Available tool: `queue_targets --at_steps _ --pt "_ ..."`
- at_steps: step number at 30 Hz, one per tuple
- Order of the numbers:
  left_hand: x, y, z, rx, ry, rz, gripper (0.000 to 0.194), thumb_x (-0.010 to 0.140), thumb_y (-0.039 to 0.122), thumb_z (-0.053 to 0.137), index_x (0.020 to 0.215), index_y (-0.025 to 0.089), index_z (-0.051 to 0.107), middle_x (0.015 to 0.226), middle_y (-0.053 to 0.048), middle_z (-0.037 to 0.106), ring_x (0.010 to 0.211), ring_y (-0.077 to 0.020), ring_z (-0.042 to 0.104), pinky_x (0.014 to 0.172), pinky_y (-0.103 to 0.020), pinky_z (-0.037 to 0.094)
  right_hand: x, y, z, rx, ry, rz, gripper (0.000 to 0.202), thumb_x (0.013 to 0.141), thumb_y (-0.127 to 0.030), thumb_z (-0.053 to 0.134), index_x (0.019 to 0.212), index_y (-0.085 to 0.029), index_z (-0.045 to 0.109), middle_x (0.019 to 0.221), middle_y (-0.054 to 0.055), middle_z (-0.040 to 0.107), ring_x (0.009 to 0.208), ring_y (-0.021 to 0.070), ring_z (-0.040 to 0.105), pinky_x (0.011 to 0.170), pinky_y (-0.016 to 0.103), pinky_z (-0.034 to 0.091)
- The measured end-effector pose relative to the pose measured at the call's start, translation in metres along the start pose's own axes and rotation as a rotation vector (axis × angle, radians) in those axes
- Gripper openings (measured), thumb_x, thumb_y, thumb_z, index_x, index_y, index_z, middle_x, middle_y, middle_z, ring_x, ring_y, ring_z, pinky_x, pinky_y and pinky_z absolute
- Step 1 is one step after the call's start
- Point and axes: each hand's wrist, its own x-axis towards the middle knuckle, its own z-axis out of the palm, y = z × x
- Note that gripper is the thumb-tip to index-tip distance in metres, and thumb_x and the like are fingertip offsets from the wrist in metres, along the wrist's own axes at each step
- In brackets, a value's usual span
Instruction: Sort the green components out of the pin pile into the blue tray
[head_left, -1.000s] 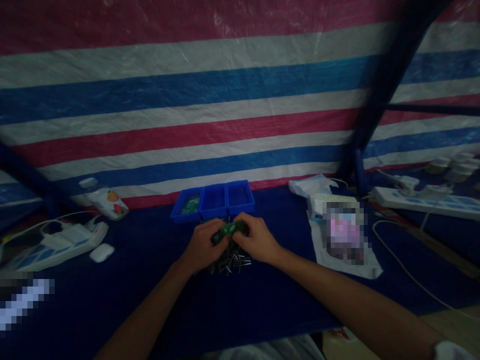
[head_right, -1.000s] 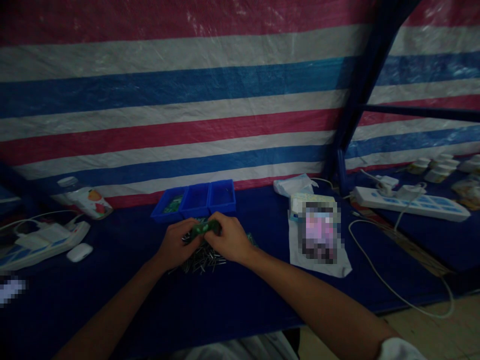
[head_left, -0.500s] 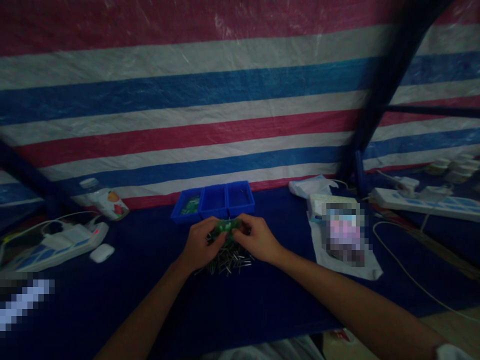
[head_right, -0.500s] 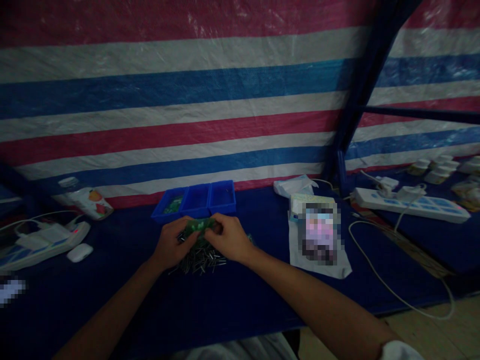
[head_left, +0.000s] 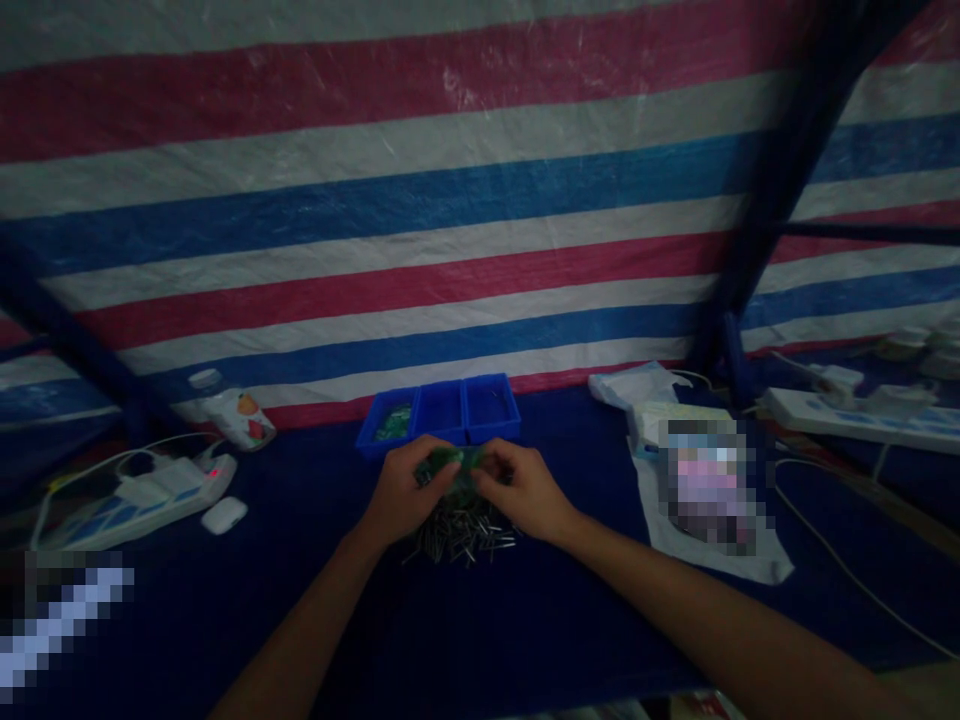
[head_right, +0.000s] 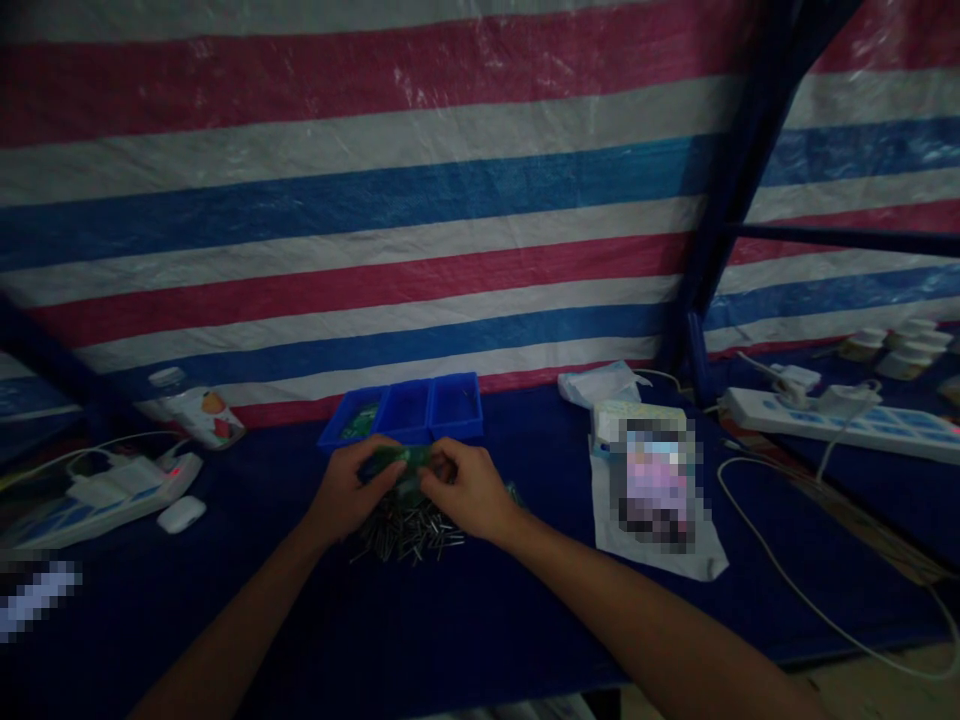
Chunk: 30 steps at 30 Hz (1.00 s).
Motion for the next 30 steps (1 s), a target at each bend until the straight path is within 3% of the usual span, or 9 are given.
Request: queue_targets --at_steps 3,5,7,9,11,13,19,25,30 --pt "0.019 -0.021 -0.027 0.044 0.229 -0.102 0.020 0.084 0.037 0.066 0.092 0.019 0.067 0.085 -0.004 0.074 0.078 -0.0197 0.068 0.073 -0.031 0.054 0.002 0.004 0.000 0.016 0.013 0.016 0.017 0.084 -0.030 0.059 0.095 -0.019 0.065 0.073 -0.002 0.064 0.063 0.0108 0.055 0.059 0.024 0.040" --pt "0.036 -0.036 -0.049 0.178 0.315 -0.175 0.020 0.083 0.037 0.066 0.093 0.019 0.064 0.084 -0.004 0.072 0.075 -0.0193 0.066 0.070 -0.030 0.053 0.004 0.006 0.000 0.008 0.014 0.024 0.014 0.084 -0.027 0.057 0.092 -0.019 0.066 0.070 -0.002 0.063 0.061 0.0106 0.054 0.057 0.023 0.039" --pt "0.053 -0.050 -0.066 0.448 0.242 -0.269 0.018 0.085 0.033 0.063 0.097 0.020 0.065 0.088 -0.005 0.074 0.075 -0.0200 0.066 0.071 -0.031 0.052 0.004 0.008 0.000 -0.009 0.011 0.025 0.011 0.082 -0.022 0.056 0.087 -0.019 0.065 0.066 -0.003 0.060 0.059 0.0102 0.052 0.056 0.023 0.037" --pt "0.066 -0.060 -0.075 0.735 -0.002 -0.316 0.020 0.089 0.028 0.057 0.106 0.020 0.066 0.099 -0.008 0.076 0.088 -0.0237 0.069 0.080 -0.033 0.052 0.005 0.008 0.000 -0.032 0.003 0.018 0.012 0.078 -0.017 0.055 0.085 -0.020 0.064 0.065 -0.004 0.059 0.058 0.0098 0.051 0.056 0.023 0.036" --pt "0.076 -0.067 -0.074 0.899 -0.201 -0.331 0.024 0.090 0.027 0.056 0.110 0.021 0.068 0.105 -0.010 0.076 0.100 -0.0273 0.069 0.086 -0.035 0.051 0.005 0.008 0.000 -0.060 0.005 0.004 0.010 0.074 -0.015 0.057 0.082 -0.021 0.060 0.064 -0.006 0.057 0.057 0.0094 0.049 0.056 0.023 0.034" --pt "0.082 -0.072 -0.067 0.953 -0.267 -0.348 0.025 0.089 0.028 0.057 0.110 0.021 0.070 0.109 -0.012 0.075 0.106 -0.0302 0.068 0.087 -0.036 0.051 0.005 0.008 0.000 -0.096 0.023 -0.009 0.010 0.071 -0.015 0.059 0.071 -0.021 0.052 0.061 -0.007 0.051 0.056 0.0088 0.045 0.055 0.023 0.029" --pt "0.097 -0.087 -0.047 1.042 -0.309 -0.488 0.028 0.085 0.026 0.061 0.107 0.014 0.074 0.114 -0.021 0.073 0.107 -0.0379 0.069 0.085 -0.042 0.053 0.005 0.013 -0.001 -0.177 0.053 -0.004 0.040 0.076 -0.022 0.061 0.053 -0.023 0.028 0.051 -0.008 0.030 0.051 0.0075 0.027 0.053 0.026 0.018" --pt "0.112 -0.094 -0.039 1.046 -0.334 -0.586 0.037 0.084 0.029 0.065 0.116 0.010 0.071 0.119 -0.027 0.071 0.109 -0.0417 0.069 0.084 -0.045 0.055 0.003 0.015 0.000 -0.187 0.074 -0.008 0.045 0.081 -0.031 0.059 0.052 -0.023 0.025 0.050 -0.007 0.024 0.050 0.0072 0.022 0.051 0.027 0.013" --pt "0.117 -0.096 -0.042 1.021 -0.365 -0.613 0.045 0.087 0.048 0.061 0.118 0.016 0.070 0.120 -0.022 0.072 0.112 -0.0396 0.069 0.084 -0.044 0.056 0.001 0.008 -0.001 -0.174 0.083 -0.030 0.047 0.082 -0.042 0.061 0.054 -0.023 0.029 0.051 -0.007 0.029 0.051 0.0071 0.027 0.050 0.025 0.017"
